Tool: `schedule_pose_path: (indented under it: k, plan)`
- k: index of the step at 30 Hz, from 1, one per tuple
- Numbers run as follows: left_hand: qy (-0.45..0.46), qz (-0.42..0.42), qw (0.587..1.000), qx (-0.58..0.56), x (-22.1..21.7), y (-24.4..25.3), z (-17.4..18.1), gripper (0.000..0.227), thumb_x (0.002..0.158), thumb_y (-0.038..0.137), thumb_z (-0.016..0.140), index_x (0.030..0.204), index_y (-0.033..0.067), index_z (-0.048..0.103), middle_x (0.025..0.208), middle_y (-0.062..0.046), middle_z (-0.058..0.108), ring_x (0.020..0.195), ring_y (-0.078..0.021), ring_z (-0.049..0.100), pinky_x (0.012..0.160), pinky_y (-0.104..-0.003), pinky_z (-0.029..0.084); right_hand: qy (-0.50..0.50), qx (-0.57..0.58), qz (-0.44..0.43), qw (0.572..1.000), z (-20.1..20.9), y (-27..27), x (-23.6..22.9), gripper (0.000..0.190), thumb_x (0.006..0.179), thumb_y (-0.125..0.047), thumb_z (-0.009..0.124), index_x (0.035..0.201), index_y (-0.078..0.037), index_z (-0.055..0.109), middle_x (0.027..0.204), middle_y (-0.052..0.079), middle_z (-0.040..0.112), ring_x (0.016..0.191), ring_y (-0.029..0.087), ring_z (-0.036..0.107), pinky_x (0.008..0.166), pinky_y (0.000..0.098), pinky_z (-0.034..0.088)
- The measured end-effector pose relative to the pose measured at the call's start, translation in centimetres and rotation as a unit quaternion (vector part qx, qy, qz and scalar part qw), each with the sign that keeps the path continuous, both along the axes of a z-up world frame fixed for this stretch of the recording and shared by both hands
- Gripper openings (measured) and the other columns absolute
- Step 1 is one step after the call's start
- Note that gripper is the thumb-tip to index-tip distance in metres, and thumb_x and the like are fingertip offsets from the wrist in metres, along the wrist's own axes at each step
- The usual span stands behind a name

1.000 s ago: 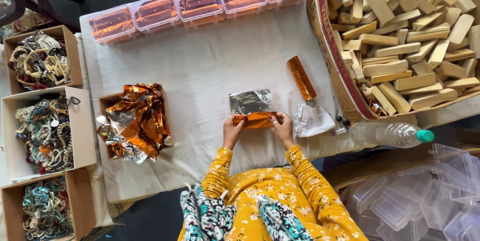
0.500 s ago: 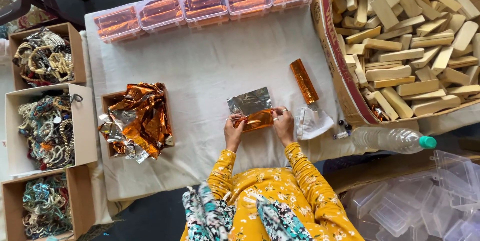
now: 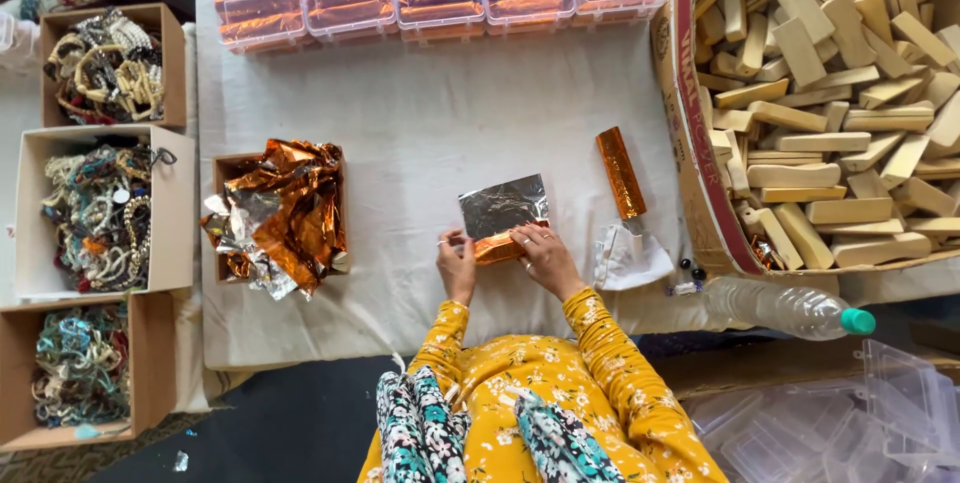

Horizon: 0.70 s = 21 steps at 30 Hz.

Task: Cleaning wooden blocks with a cloth and wrapping them in foil and tissue paper before placing them in containers.

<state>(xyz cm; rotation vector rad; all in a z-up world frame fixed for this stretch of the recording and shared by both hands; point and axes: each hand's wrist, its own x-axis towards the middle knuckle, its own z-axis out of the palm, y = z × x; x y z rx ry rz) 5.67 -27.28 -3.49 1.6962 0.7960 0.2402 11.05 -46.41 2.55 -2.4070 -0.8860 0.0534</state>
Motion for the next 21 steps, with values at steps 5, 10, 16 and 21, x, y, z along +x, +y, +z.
schedule_pose_path:
  k: [5,10,16,21]
  plan:
    - [-0.071,-0.092,0.951,0.286,-1.8,0.6,3.3,0.026,0.091,0.005,0.067,0.116,0.0096,0.062,0.117,-0.009,0.068,0.107,-0.0273,0.065,0.095,-0.041,0.052,0.033,0.013,-0.007,0.999,-0.6,0.1,0.3,0.058,0.073,-0.006,0.079,0.128,-0.011,0.064,0.128,0.007,0.066,0.125,0.029,0.058,0.109,0.0437,0.043]
    - [-0.136,-0.247,0.874,0.395,-1.3,-3.1,5.4,0.031,0.088,0.007,0.067,0.118,0.0146,0.063,0.123,-0.006,0.068,0.121,-0.0267,0.062,0.105,-0.044,0.045,0.045,0.032,-0.009,0.998,-0.1,0.0,0.5,0.055,0.071,-0.004,0.078,0.124,-0.012,0.066,0.123,0.007,0.067,0.120,0.029,0.060,0.106,0.0443,0.046]
    - [-0.060,-0.331,0.873,0.352,-0.5,-3.3,2.8,0.047,0.079,0.010,0.072,0.126,0.0099,0.063,0.126,-0.009,0.065,0.122,-0.0295,0.059,0.105,-0.043,0.043,0.060,0.074,-0.029,0.995,0.1,-0.4,-0.3,0.054,0.070,-0.002,0.079,0.122,-0.009,0.064,0.122,0.009,0.065,0.115,0.035,0.059,0.102,0.0434,0.048]
    - [-0.065,-0.347,0.835,0.422,-0.4,-3.4,3.6,0.044,0.081,0.008,0.070,0.124,0.0092,0.063,0.126,-0.007,0.067,0.120,-0.0266,0.061,0.105,-0.044,0.042,0.047,0.054,-0.056,0.996,-0.4,-0.8,-1.2,0.061,0.070,-0.001,0.080,0.128,-0.010,0.064,0.125,0.013,0.060,0.116,0.035,0.057,0.102,0.0435,0.048]
